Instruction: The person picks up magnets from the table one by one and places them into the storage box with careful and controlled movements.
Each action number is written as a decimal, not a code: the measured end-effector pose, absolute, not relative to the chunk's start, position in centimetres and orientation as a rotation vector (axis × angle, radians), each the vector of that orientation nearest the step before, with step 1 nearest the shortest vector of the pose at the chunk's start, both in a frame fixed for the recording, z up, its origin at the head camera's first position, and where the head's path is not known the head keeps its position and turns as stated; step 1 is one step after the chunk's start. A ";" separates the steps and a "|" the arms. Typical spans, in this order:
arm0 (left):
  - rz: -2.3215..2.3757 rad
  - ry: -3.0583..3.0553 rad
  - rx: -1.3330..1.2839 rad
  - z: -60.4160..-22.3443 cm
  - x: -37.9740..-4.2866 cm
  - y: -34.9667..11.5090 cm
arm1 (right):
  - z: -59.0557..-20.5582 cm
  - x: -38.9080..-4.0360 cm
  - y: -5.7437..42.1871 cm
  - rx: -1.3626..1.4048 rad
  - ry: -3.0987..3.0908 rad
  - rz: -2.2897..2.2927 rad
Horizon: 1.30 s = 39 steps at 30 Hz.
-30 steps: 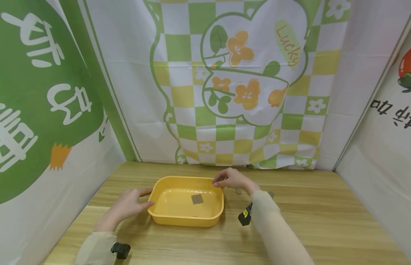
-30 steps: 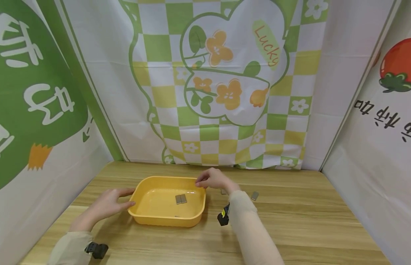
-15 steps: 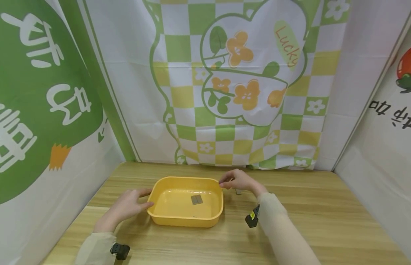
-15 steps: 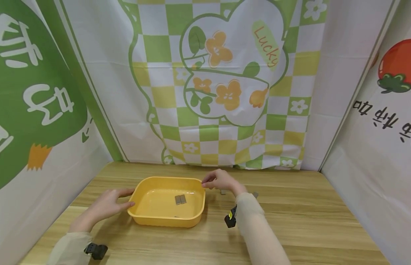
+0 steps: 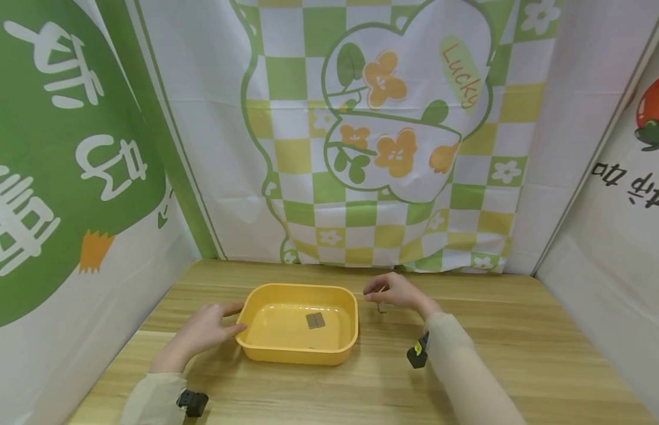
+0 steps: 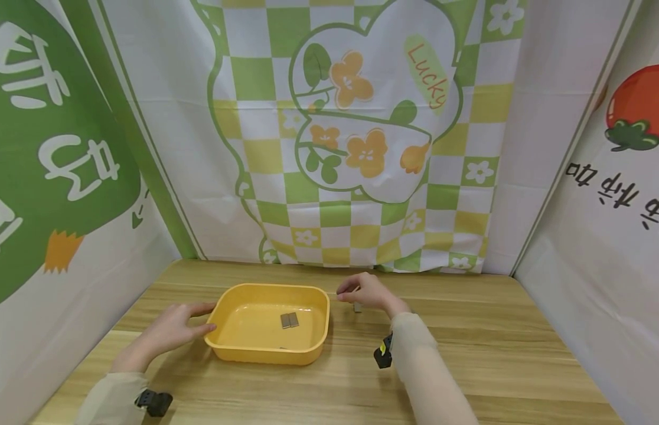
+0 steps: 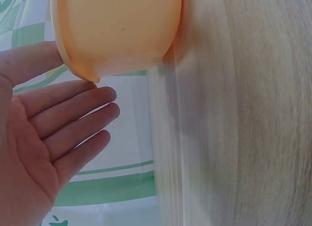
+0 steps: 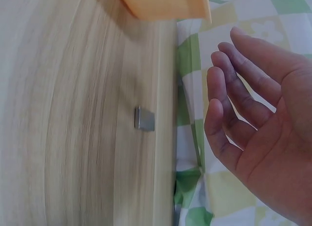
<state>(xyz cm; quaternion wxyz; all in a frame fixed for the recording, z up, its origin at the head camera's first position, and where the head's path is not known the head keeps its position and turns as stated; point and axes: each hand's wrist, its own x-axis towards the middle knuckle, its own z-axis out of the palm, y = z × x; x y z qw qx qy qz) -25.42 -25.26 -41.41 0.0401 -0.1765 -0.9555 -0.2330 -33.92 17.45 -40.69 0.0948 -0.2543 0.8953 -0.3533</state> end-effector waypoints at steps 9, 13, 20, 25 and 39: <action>-0.726 -2.930 -0.543 -41.6 -25.6 -25.5 | -41.1 -33.9 19.2 -0.745 2.697 -1.052; -0.717 -2.928 -0.548 -41.6 -25.6 -25.5 | -41.3 -33.7 19.9 -0.732 2.719 -1.045; -0.701 -2.916 -0.566 -41.5 -25.6 -25.4 | -41.8 -33.8 21.1 -0.705 2.717 -1.069; -0.694 -2.913 -0.559 -41.3 -25.4 -25.3 | -42.1 -33.8 21.8 -0.709 2.722 -1.050; -0.699 -2.917 -0.555 -41.3 -25.3 -25.3 | -43.1 -33.9 23.9 -0.768 2.705 -1.090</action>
